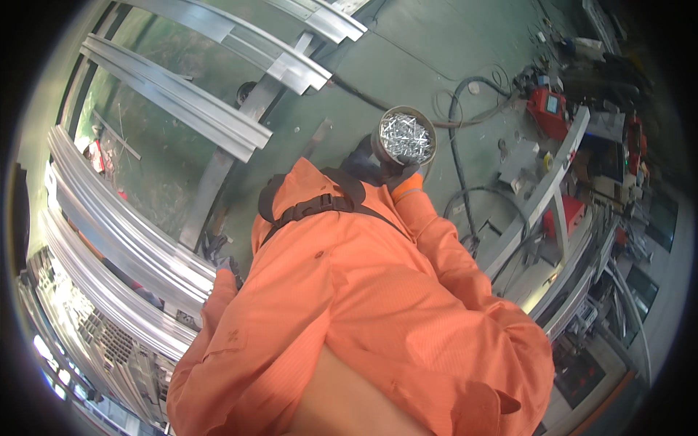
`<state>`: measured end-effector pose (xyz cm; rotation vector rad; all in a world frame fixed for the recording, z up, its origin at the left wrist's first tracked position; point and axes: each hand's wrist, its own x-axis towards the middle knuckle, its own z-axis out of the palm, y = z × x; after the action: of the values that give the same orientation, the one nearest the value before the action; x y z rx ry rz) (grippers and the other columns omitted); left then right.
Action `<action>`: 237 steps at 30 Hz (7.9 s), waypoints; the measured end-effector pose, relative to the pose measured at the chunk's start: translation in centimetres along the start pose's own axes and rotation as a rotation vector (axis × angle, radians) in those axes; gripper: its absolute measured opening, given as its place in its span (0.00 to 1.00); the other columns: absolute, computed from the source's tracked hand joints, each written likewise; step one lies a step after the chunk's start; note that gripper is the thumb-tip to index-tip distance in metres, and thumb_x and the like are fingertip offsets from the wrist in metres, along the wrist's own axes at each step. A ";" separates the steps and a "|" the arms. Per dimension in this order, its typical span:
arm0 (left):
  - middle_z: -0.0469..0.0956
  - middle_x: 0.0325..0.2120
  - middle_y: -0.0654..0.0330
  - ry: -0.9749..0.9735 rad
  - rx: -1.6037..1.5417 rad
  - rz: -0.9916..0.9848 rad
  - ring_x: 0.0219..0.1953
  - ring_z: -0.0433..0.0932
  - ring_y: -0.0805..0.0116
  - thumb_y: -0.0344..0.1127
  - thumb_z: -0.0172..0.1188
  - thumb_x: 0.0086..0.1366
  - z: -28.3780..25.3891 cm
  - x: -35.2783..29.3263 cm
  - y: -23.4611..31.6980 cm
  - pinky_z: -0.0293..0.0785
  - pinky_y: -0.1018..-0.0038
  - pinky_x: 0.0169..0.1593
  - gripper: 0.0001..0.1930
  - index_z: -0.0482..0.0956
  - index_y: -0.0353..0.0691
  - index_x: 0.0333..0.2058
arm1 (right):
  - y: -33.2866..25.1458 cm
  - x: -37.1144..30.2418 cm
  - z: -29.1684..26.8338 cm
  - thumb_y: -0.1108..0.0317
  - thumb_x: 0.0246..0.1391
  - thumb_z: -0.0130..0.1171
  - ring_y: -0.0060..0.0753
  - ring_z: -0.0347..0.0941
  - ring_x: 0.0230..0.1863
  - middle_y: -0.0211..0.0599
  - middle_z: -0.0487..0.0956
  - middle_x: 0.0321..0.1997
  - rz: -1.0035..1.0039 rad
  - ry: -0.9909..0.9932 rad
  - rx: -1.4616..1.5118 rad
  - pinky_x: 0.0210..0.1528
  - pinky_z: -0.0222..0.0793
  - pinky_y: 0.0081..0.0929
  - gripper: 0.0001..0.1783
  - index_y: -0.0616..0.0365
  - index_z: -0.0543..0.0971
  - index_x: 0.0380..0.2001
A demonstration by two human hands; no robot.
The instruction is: The person picks up a metal frame and positions it on a workbench. They then use a cordless drill to drive screws into the frame, securing it in place. The person continues to align and fasten additional sections of the frame.
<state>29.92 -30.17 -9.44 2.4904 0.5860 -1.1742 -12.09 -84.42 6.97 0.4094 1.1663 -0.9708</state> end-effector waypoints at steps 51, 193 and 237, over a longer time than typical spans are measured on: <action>0.72 0.59 0.38 0.009 0.470 0.283 0.64 0.69 0.42 0.62 0.56 0.63 57.6 -35.2 88.5 0.67 0.58 0.65 0.37 0.74 0.35 0.59 | -73.4 52.0 60.5 0.55 0.61 0.48 0.45 0.79 0.38 0.42 0.83 0.40 0.065 -0.125 -0.350 0.45 0.81 0.44 0.19 0.56 0.81 0.43; 0.69 0.64 0.53 0.738 -0.393 -0.212 0.60 0.72 0.49 0.55 0.61 0.64 44.7 -14.7 98.2 0.66 0.57 0.66 0.31 0.71 0.52 0.63 | 31.8 48.7 88.6 0.70 0.47 0.60 0.54 0.71 0.57 0.45 0.76 0.56 -1.093 -3.847 -2.149 0.60 0.69 0.43 0.48 0.40 0.56 0.73; 0.77 0.56 0.62 0.771 -0.397 -0.036 0.57 0.75 0.55 0.57 0.54 0.68 47.5 -10.8 96.4 0.66 0.55 0.63 0.23 0.76 0.62 0.59 | 30.3 39.0 82.8 0.58 0.49 0.68 0.56 0.80 0.40 0.51 0.84 0.36 -0.155 -3.083 -3.443 0.43 0.76 0.40 0.20 0.60 0.82 0.41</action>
<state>40.25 -137.25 -18.80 2.5045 0.9385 -0.0292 63.23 -143.79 -2.73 2.1530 1.3304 -1.3818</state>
